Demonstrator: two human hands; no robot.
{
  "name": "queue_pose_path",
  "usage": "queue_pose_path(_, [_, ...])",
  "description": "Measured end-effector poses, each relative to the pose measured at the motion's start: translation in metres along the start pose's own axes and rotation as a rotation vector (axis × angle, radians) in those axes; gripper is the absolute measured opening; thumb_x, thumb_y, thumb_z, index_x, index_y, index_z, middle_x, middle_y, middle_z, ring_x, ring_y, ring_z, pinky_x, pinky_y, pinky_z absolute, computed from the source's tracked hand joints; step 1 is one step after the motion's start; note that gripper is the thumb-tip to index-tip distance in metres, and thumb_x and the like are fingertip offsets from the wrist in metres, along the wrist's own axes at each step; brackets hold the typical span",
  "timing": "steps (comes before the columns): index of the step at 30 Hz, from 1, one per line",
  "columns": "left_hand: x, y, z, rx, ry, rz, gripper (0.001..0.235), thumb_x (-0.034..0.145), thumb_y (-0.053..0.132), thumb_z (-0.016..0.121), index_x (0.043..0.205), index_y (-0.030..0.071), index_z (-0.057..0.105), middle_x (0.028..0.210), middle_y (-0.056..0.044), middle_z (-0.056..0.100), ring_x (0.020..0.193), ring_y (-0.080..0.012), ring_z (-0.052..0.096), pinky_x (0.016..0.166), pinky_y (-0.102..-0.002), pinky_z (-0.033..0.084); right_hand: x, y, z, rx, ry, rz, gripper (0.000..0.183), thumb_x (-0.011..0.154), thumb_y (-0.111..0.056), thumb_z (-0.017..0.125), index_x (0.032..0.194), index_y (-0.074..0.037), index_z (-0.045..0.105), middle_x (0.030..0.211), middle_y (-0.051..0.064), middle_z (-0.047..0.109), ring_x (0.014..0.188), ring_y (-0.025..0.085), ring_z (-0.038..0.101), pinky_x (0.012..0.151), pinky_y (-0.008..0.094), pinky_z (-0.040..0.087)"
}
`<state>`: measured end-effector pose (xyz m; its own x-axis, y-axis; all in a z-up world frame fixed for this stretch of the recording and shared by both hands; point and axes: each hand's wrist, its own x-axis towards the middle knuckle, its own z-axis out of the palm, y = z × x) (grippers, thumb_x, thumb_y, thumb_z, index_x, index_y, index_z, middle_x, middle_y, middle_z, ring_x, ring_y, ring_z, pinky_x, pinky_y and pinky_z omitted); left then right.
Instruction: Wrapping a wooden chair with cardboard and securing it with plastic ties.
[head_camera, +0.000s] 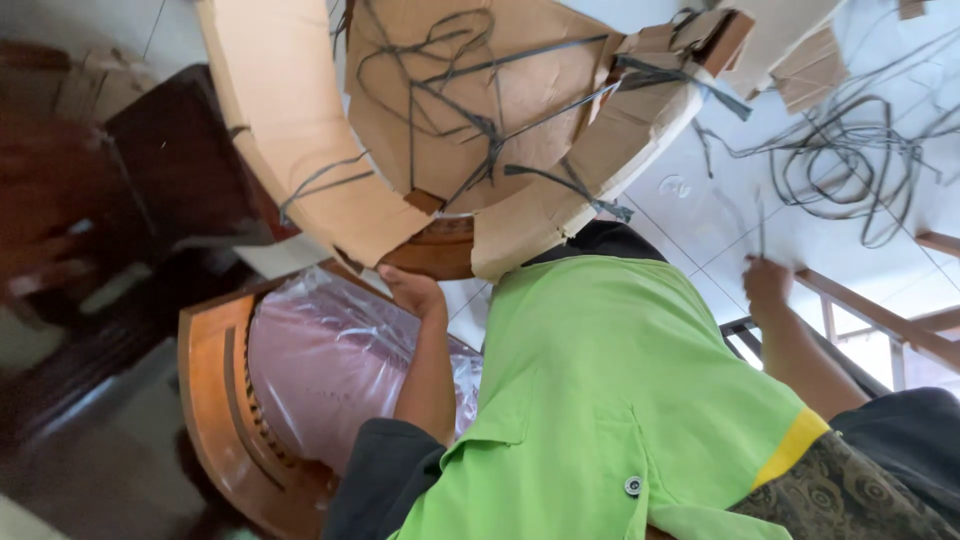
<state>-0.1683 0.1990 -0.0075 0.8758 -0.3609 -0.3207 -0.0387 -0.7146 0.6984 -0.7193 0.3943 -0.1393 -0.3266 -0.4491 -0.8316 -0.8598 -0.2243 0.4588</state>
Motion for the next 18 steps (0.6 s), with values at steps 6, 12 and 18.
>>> queue_pose_path(6, [0.009, -0.013, 0.000, 0.021, -0.029, 0.073, 0.064, 0.112, 0.051, 0.035, 0.149, 0.001, 0.049, 0.146, -0.034, 0.051, 0.138, -0.0485, 0.047, 0.120, -0.050, 0.036, -0.029, -0.019, 0.010, 0.905, -0.125, 0.050, 0.028, 0.104, -0.025, 0.047, 0.121, -0.020, 0.069, 0.077, -0.008, 0.059, 0.067, 0.007, 0.060, 0.060, 0.023, 0.046])
queue_pose_path(12, [0.005, -0.003, -0.003, 0.027, -0.077, 0.129, 0.063, 0.113, 0.049, 0.033, 0.148, -0.002, 0.047, 0.146, -0.038, 0.048, 0.137, -0.0495, 0.048, 0.119, -0.051, 0.038, 0.031, -0.013, -0.045, 1.749, 0.109, 0.343, 0.024, 0.101, -0.037, 0.056, 0.108, -0.033, 0.079, 0.070, 0.006, 0.068, 0.071, 0.022, 0.067, 0.058, 0.035, 0.055])
queue_pose_path(18, [0.007, -0.026, -0.006, 0.108, -0.014, 0.183, 0.063, 0.115, 0.044, 0.028, 0.147, -0.008, 0.041, 0.143, -0.044, 0.045, 0.134, -0.0570, 0.046, 0.116, -0.059, 0.038, 0.097, 0.052, -0.120, 1.847, 0.278, 0.130, 0.025, 0.107, -0.025, 0.055, 0.112, -0.024, 0.079, 0.074, 0.007, 0.064, 0.064, 0.017, 0.062, 0.055, 0.028, 0.051])
